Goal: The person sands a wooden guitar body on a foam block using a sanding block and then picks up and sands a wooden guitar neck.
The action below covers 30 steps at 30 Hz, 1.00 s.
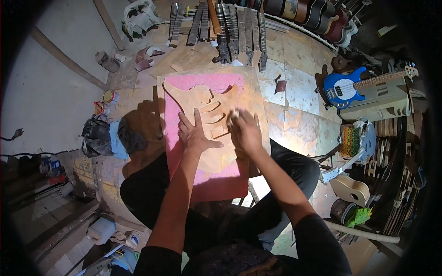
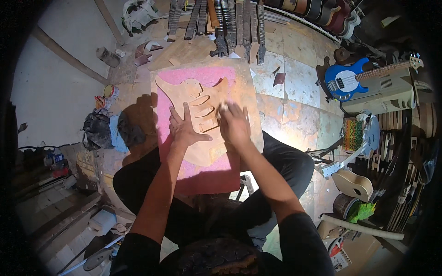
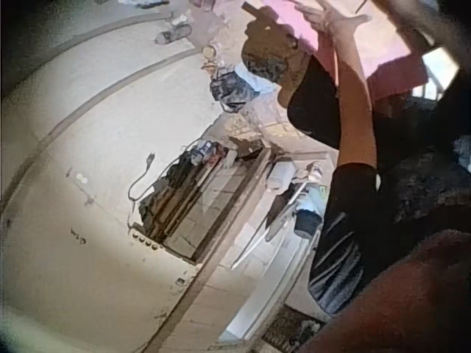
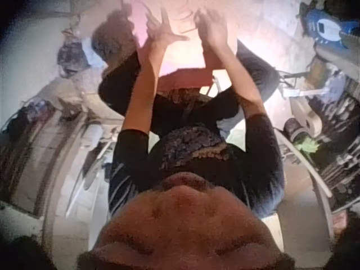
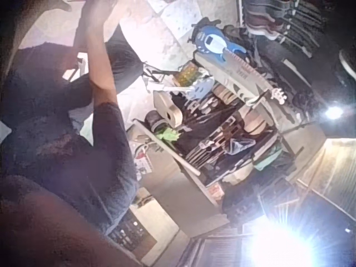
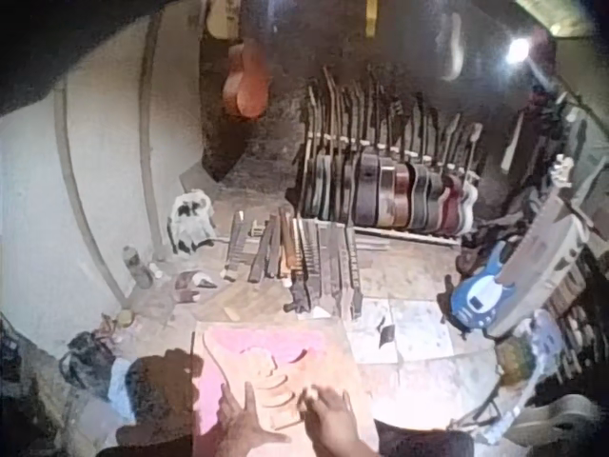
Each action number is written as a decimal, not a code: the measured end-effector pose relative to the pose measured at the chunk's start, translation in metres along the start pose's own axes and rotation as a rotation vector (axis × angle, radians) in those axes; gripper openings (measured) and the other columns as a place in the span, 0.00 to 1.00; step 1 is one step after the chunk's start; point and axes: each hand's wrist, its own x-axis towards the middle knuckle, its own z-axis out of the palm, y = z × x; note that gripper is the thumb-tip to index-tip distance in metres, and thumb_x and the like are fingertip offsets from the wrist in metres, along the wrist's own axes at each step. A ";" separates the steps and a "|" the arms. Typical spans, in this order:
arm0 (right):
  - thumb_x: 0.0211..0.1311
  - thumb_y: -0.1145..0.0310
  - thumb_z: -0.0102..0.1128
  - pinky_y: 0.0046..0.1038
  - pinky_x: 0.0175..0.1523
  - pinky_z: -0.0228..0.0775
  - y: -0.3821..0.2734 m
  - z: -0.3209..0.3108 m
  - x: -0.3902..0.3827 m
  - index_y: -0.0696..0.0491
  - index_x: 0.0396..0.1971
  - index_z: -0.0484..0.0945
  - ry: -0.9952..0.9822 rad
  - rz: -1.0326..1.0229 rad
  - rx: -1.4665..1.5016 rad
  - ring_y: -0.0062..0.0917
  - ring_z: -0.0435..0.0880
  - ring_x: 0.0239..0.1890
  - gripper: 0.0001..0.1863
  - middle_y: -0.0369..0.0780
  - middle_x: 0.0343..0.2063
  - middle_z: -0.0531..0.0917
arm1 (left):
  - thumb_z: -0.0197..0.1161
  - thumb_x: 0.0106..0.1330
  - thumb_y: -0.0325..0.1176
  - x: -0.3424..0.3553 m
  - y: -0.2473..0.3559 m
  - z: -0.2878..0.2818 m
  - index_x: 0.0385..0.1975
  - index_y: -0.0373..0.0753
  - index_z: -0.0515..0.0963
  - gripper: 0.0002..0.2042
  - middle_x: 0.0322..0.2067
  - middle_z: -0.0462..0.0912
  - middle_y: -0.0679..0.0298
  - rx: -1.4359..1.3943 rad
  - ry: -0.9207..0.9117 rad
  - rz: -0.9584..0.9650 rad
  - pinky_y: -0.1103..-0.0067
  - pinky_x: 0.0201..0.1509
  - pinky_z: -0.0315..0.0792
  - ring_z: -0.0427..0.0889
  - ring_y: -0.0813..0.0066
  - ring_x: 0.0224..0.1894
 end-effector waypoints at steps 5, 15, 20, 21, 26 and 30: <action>0.68 0.67 0.64 0.59 0.76 0.58 0.007 0.010 0.016 0.50 0.54 0.84 0.017 0.024 -0.010 0.45 0.76 0.70 0.16 0.46 0.65 0.80 | 0.90 0.22 0.66 0.001 -0.005 0.009 0.85 0.52 0.30 0.88 0.78 0.28 0.23 -0.030 0.013 0.029 0.39 0.76 0.54 0.42 0.20 0.79; 0.67 0.71 0.62 0.63 0.73 0.60 0.007 0.008 0.032 0.52 0.50 0.83 0.136 0.023 -0.019 0.44 0.78 0.65 0.13 0.44 0.60 0.82 | 0.91 0.23 0.63 -0.004 0.006 0.004 0.85 0.55 0.29 0.88 0.80 0.28 0.28 -0.030 -0.024 -0.008 0.41 0.78 0.53 0.41 0.26 0.81; 0.67 0.71 0.61 0.62 0.76 0.57 0.019 0.007 -0.029 0.52 0.52 0.83 0.011 -0.055 -0.020 0.46 0.75 0.70 0.15 0.45 0.65 0.79 | 0.92 0.21 0.63 0.000 -0.001 0.004 0.85 0.53 0.29 0.89 0.78 0.27 0.24 -0.044 -0.023 -0.015 0.39 0.77 0.53 0.40 0.21 0.80; 0.67 0.71 0.61 0.62 0.76 0.57 0.016 0.005 -0.047 0.52 0.53 0.83 -0.029 -0.062 -0.011 0.46 0.74 0.70 0.15 0.46 0.66 0.79 | 0.91 0.21 0.63 0.000 -0.006 0.003 0.85 0.53 0.29 0.89 0.79 0.27 0.24 -0.039 -0.021 -0.033 0.39 0.77 0.53 0.40 0.22 0.80; 0.68 0.70 0.61 0.62 0.76 0.57 0.017 0.003 -0.027 0.52 0.54 0.83 0.031 -0.055 -0.048 0.47 0.75 0.70 0.16 0.47 0.65 0.79 | 0.91 0.21 0.65 0.000 0.002 -0.002 0.85 0.53 0.29 0.89 0.79 0.26 0.25 -0.020 -0.046 -0.029 0.41 0.78 0.53 0.40 0.24 0.81; 0.68 0.69 0.63 0.64 0.73 0.60 0.024 0.005 0.024 0.52 0.53 0.83 0.067 0.051 -0.037 0.46 0.77 0.68 0.15 0.47 0.62 0.81 | 0.90 0.21 0.66 0.005 0.006 0.005 0.85 0.53 0.30 0.89 0.79 0.27 0.25 -0.019 -0.019 0.004 0.40 0.77 0.53 0.41 0.23 0.80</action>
